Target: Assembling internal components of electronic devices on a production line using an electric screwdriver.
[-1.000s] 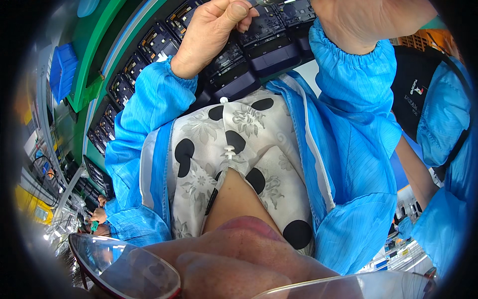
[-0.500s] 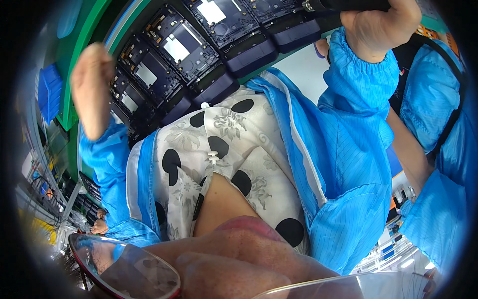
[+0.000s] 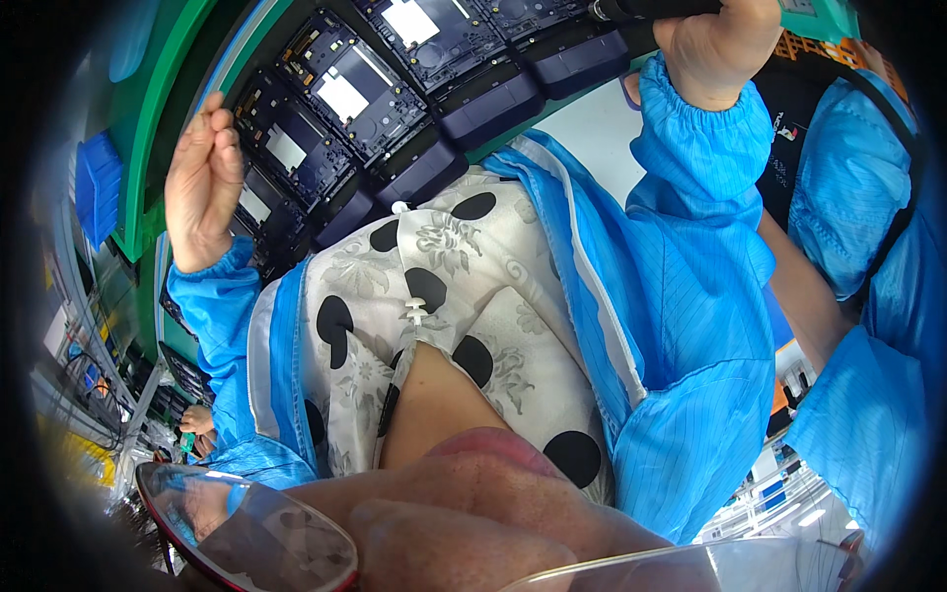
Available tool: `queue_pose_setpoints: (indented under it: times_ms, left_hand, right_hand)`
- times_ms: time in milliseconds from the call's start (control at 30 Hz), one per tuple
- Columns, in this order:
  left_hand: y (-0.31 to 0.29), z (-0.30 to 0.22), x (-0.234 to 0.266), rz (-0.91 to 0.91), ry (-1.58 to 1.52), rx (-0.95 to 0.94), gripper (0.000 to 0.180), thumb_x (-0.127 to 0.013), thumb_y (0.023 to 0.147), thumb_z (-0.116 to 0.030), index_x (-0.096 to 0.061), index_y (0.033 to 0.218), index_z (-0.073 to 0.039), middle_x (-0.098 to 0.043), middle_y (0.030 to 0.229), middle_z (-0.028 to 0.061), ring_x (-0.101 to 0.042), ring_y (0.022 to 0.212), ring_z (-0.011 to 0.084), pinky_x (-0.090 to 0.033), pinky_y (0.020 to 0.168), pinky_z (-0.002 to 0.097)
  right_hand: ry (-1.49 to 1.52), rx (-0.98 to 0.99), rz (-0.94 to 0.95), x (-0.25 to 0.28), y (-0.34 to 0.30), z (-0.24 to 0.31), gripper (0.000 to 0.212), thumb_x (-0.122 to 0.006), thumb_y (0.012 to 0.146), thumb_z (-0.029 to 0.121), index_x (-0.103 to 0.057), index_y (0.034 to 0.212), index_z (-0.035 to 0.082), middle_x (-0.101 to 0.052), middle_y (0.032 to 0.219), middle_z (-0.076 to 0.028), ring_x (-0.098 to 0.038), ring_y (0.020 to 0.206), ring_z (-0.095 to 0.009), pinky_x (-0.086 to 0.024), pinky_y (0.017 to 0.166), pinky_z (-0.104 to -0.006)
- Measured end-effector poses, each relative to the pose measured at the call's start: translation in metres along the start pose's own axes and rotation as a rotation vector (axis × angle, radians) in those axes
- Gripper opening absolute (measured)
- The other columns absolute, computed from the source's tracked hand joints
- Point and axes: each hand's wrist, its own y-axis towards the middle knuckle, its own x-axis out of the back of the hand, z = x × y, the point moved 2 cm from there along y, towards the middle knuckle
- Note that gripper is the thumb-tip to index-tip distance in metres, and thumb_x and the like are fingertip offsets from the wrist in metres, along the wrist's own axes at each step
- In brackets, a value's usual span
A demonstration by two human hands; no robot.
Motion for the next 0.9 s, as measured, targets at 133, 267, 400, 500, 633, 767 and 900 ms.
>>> queue_pose_setpoints:
  times_ms: [133, 267, 400, 500, 633, 767, 900]
  left_hand:
    - [0.009, 0.021, -0.033, 0.019, -0.083, 0.096, 0.036, -0.055, 0.109, -0.029, -0.060, 0.124, 0.003, -0.056, 0.073, -0.0012, -0.053, 0.058, 0.0074, -0.045, 0.055, 0.0204]
    - [0.019, 0.035, -0.038, 0.093, -0.092, 0.112, 0.024, -0.048, 0.111, -0.019, -0.060, 0.116, 0.002, -0.040, 0.071, -0.0025, -0.037, 0.061, 0.0085, -0.031, 0.054, 0.0247]
    - [0.021, 0.048, -0.053, 0.048, -0.074, 0.150, 0.018, -0.049, 0.107, -0.014, -0.058, 0.114, 0.000, -0.046, 0.080, 0.0023, -0.043, 0.072, 0.0117, -0.038, 0.064, 0.0270]
    - [0.018, 0.057, -0.048, 0.078, -0.053, 0.141, 0.018, -0.054, 0.105, -0.010, -0.063, 0.116, 0.001, -0.055, 0.087, 0.0053, -0.051, 0.078, 0.0144, -0.047, 0.074, 0.0291]
    - [0.017, 0.065, -0.051, 0.068, 0.052, 0.164, 0.023, -0.060, 0.105, -0.016, -0.064, 0.119, 0.002, -0.059, 0.092, 0.0051, -0.057, 0.085, 0.0145, -0.054, 0.079, 0.0287]
    - [0.016, 0.068, -0.058, 0.106, 0.083, 0.195, 0.027, -0.060, 0.107, -0.024, -0.064, 0.118, 0.000, -0.061, 0.095, 0.0044, -0.060, 0.086, 0.0133, -0.058, 0.080, 0.0266]
    - [0.012, 0.076, -0.060, 0.249, -0.075, 0.227, 0.029, -0.062, 0.106, -0.025, -0.067, 0.118, 0.000, -0.071, 0.100, 0.0062, -0.069, 0.087, 0.0143, -0.060, 0.083, 0.0294]
  right_hand:
    - [0.056, -0.039, 0.010, -0.002, 0.000, 0.004, 0.039, -0.061, 0.099, 0.043, -0.056, 0.110, 0.006, -0.060, 0.077, -0.005, -0.057, 0.058, -0.016, -0.052, 0.060, -0.0321]
    - [0.051, -0.040, 0.023, -0.002, 0.003, 0.005, 0.040, -0.062, 0.098, 0.043, -0.056, 0.110, 0.006, -0.059, 0.077, -0.006, -0.057, 0.057, -0.016, -0.051, 0.060, -0.0321]
    - [-0.001, -0.013, 0.067, -0.008, -0.002, 0.004, 0.041, -0.064, 0.097, 0.045, -0.055, 0.107, 0.005, -0.059, 0.076, -0.007, -0.057, 0.057, -0.016, -0.051, 0.060, -0.0319]
    - [0.016, -0.023, 0.085, -0.010, -0.001, 0.004, 0.043, -0.068, 0.094, 0.045, -0.055, 0.105, 0.005, -0.058, 0.076, -0.007, -0.057, 0.057, -0.017, -0.050, 0.059, -0.0321]
    - [0.023, -0.004, 0.204, -0.008, -0.007, -0.002, 0.047, -0.073, 0.091, 0.046, -0.054, 0.104, 0.005, -0.058, 0.075, -0.007, -0.057, 0.056, -0.017, -0.050, 0.060, -0.0329]
    - [0.152, -0.081, 0.105, -0.010, -0.007, -0.004, 0.047, -0.074, 0.090, 0.046, -0.054, 0.103, 0.006, -0.059, 0.078, -0.007, -0.057, 0.056, -0.016, -0.050, 0.060, -0.0320]
    - [-0.191, -0.030, 0.056, -0.034, 0.001, 0.016, 0.037, -0.064, 0.099, 0.036, -0.056, 0.113, 0.003, -0.058, 0.077, -0.006, -0.056, 0.056, -0.015, -0.049, 0.058, -0.0285]
